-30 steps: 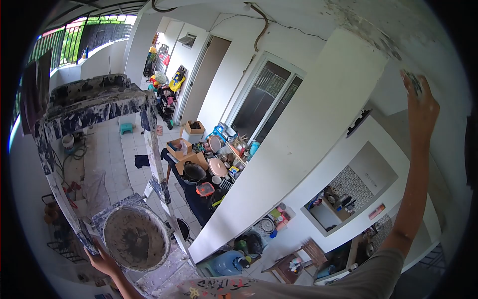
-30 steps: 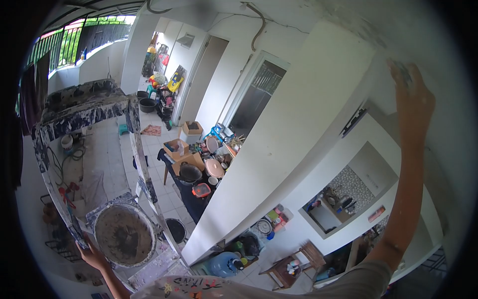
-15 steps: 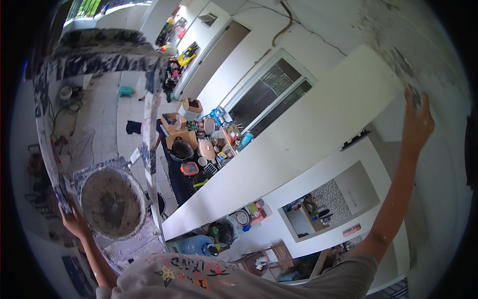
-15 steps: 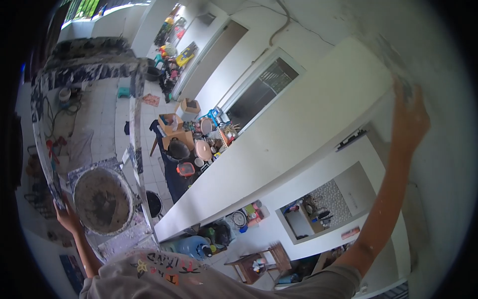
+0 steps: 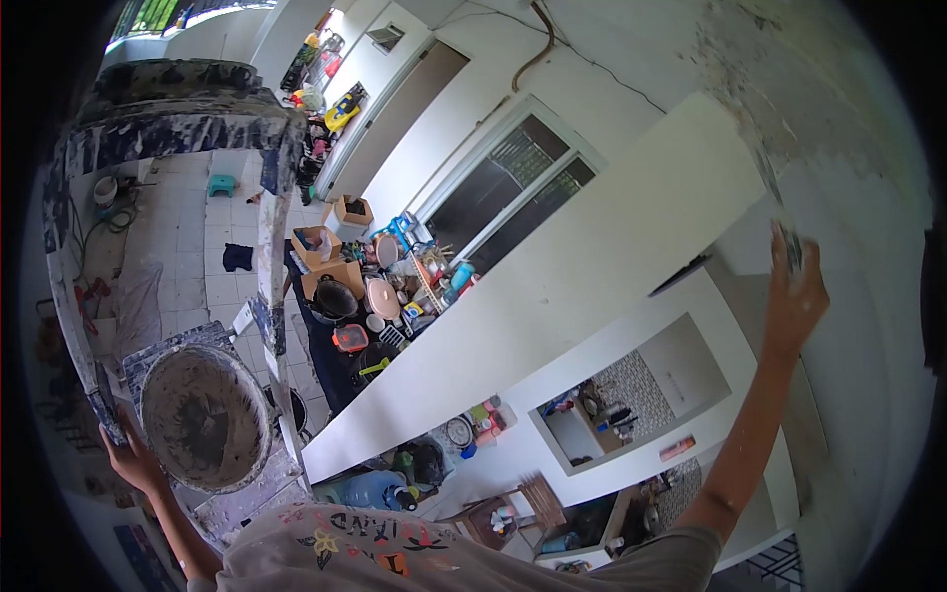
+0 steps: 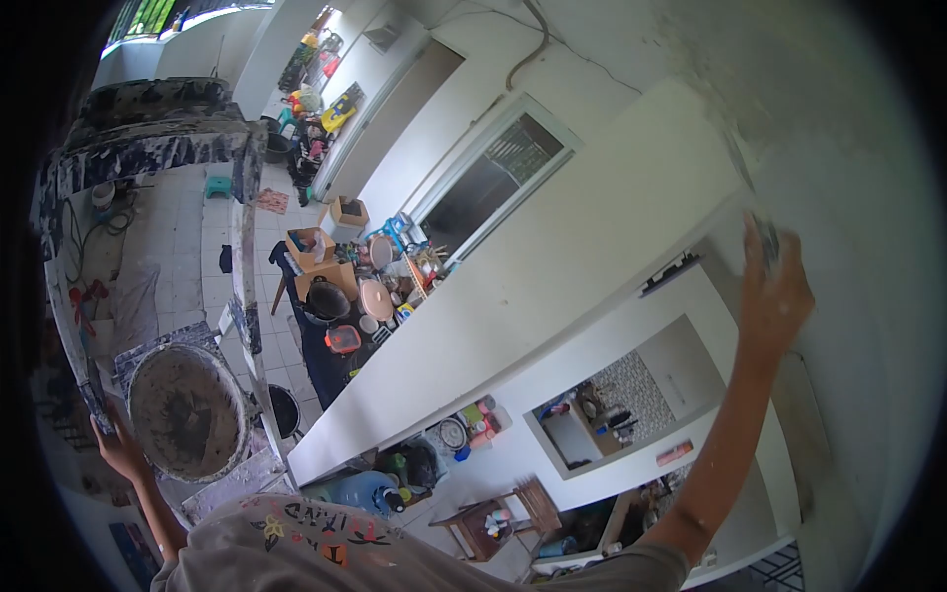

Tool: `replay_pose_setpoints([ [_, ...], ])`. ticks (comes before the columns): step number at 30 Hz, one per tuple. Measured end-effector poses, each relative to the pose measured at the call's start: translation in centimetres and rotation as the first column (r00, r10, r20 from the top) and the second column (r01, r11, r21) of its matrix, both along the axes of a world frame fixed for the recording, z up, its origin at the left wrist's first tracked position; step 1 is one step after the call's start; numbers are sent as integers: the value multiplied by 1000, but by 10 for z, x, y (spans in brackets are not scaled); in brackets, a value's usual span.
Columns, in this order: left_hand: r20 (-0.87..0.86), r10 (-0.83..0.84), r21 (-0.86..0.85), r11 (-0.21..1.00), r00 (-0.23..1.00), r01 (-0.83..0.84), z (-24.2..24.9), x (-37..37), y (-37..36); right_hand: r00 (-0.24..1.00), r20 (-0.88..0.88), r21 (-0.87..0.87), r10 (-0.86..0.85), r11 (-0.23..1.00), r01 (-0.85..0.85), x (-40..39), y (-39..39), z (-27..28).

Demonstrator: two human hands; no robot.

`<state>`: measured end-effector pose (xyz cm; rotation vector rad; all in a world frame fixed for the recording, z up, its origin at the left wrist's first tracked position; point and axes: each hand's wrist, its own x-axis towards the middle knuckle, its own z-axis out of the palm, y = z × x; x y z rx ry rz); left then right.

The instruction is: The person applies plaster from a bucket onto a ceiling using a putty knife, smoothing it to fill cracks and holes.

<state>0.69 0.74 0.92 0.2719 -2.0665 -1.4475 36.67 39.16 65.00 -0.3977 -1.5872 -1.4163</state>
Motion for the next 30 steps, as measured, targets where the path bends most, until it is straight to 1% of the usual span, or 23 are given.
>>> replay_pose_setpoints([
  [2, -7, -5, -23, 1000, 1000, 5, -6, -3, -2, 999, -25, 53, -20, 998, 21, -25, 0, 3],
  [5, -21, -29, -50, 998, 999, 28, -2, 0, -3, 986, -148, 37, -82, 995, 89, -47, -9, 12],
  [8, 24, -53, -13, 998, 998, 53, 4, 4, -3, 976, -214, -85, 33, 995, -53, -33, -19, 16],
  [9, 30, -55, 1, 998, 998, 55, 7, 3, -1, 979, -182, -52, 87, 994, -98, -22, -18, 16],
  [11, -9, -69, 11, 998, 998, 69, -3, 0, -4, 974, -122, 12, 190, 982, -190, 4, -13, 10],
  [13, -37, -79, 8, 997, 996, 80, -3, -1, -5, 957, -231, -46, 177, 980, -193, 20, -24, -2],
  [14, -31, -43, -15, 999, 999, 42, -5, -2, -4, 944, -289, -78, 159, 979, -189, 25, -27, -8],
  [17, 38, -31, -17, 999, 999, 32, -2, -1, -4, 981, -185, 0, 64, 998, -66, 16, -38, -36],
  [19, 23, -20, -30, 999, 1000, 21, -10, -2, -5, 989, -145, -8, 30, 999, -32, 1, -34, -35],
  [22, 18, -19, -47, 999, 1000, 19, -11, -5, -8, 995, -102, -28, -20, 999, 17, -29, -14, -8],
  [25, 17, -28, -52, 998, 999, 29, -13, -4, -9, 972, -208, -92, -111, 991, 93, -44, -2, 22],
  [28, 34, -21, -38, 999, 999, 22, -11, -3, -7, 978, -201, -53, -61, 997, 51, -35, -1, 23],
  [30, 27, -30, -38, 999, 999, 31, -12, -4, -9, 984, -174, -33, 43, 998, -49, -22, 3, 27],
])
